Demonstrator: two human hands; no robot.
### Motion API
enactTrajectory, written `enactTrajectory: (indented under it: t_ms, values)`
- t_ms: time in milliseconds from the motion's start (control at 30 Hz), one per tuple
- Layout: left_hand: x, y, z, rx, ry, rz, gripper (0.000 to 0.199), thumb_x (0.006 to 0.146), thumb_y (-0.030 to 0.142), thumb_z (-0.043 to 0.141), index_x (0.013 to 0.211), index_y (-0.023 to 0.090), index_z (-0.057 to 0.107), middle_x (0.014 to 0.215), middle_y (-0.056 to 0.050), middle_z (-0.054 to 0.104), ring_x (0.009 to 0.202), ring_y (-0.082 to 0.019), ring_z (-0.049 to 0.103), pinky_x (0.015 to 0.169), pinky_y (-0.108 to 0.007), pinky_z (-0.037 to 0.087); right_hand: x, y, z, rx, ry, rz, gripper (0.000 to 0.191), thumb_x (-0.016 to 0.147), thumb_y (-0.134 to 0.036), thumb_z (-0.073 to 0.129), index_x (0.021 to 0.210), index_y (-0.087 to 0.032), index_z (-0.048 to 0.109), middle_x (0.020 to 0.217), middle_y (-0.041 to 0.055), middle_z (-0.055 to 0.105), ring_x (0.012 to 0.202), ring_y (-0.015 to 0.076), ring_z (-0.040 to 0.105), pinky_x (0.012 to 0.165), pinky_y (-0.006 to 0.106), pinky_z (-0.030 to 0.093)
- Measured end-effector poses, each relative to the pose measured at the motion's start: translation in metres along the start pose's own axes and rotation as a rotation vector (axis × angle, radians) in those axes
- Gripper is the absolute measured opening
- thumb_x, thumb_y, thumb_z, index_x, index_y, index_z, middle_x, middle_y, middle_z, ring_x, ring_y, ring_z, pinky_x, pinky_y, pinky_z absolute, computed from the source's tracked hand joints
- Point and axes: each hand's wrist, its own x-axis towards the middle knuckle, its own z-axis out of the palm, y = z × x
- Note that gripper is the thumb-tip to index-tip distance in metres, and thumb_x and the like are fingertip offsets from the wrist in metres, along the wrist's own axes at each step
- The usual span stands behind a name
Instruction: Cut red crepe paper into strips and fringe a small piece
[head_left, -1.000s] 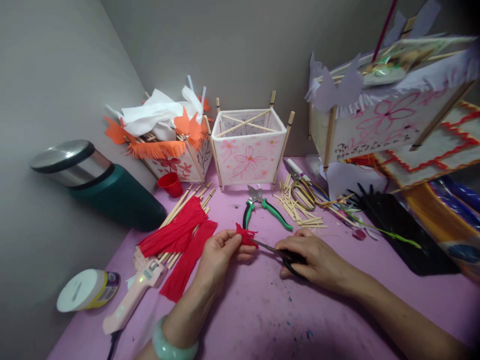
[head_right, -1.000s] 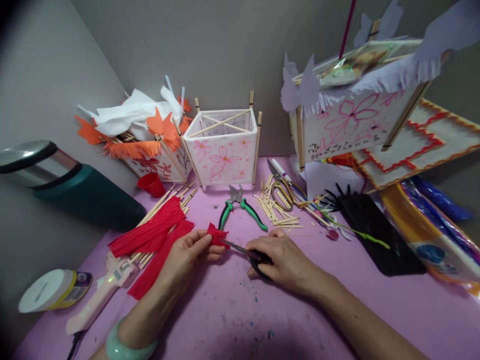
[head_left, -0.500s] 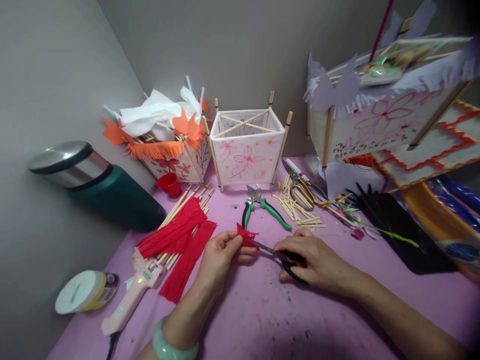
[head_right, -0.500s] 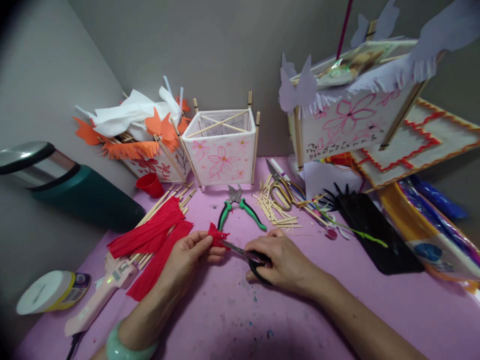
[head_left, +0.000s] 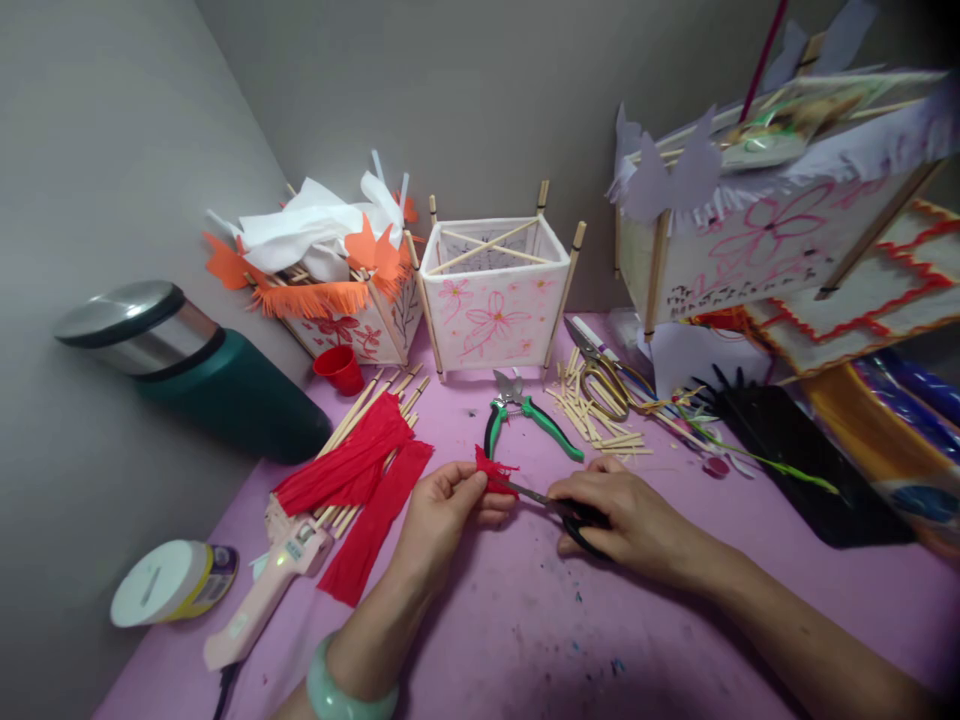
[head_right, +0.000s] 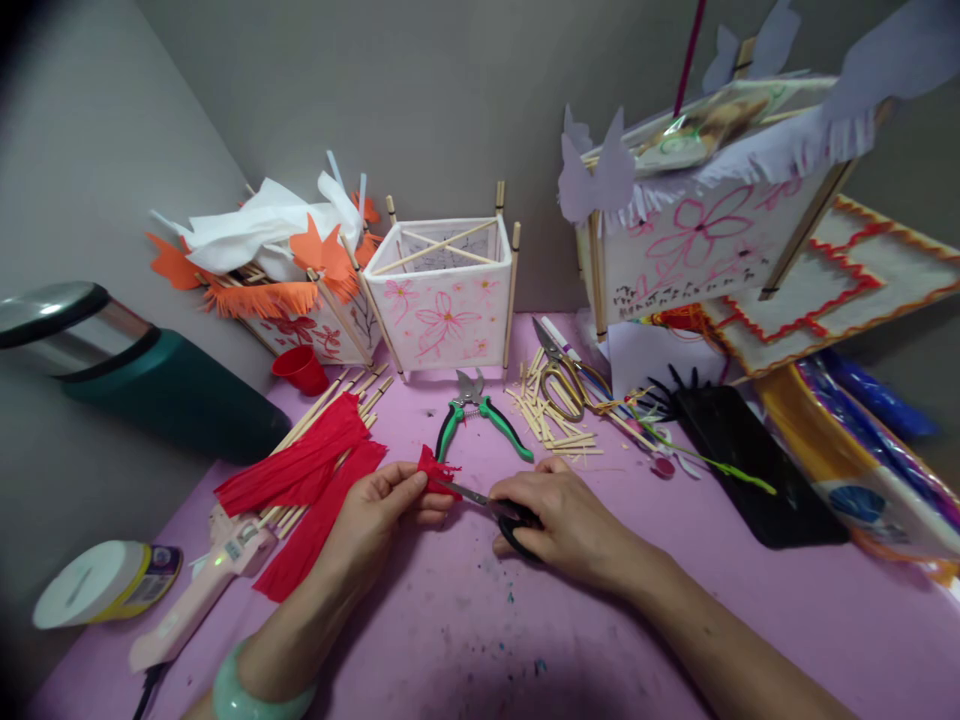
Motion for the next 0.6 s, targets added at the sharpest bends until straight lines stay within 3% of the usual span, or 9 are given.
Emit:
enactTrajectory:
  t_ms: [600]
  values:
    - [-0.0013,0.0019,-0.002,0.021,-0.022,0.001,0.032,0.07,0.036,0.078,0.081,0.011,0.061,0.071,-0.015,0.076,0.059,-0.019,0.071,0.06,-0.028,0.057,-0.0008,0.0019,0.0022,-0.008,0.022,0.0,0.023,0.082,-0.033,0.074,0.098,-0.022,0.062,0.082,-0.0043,0.07,0.073,0.0149,0.058,0.078,0.033,0.029]
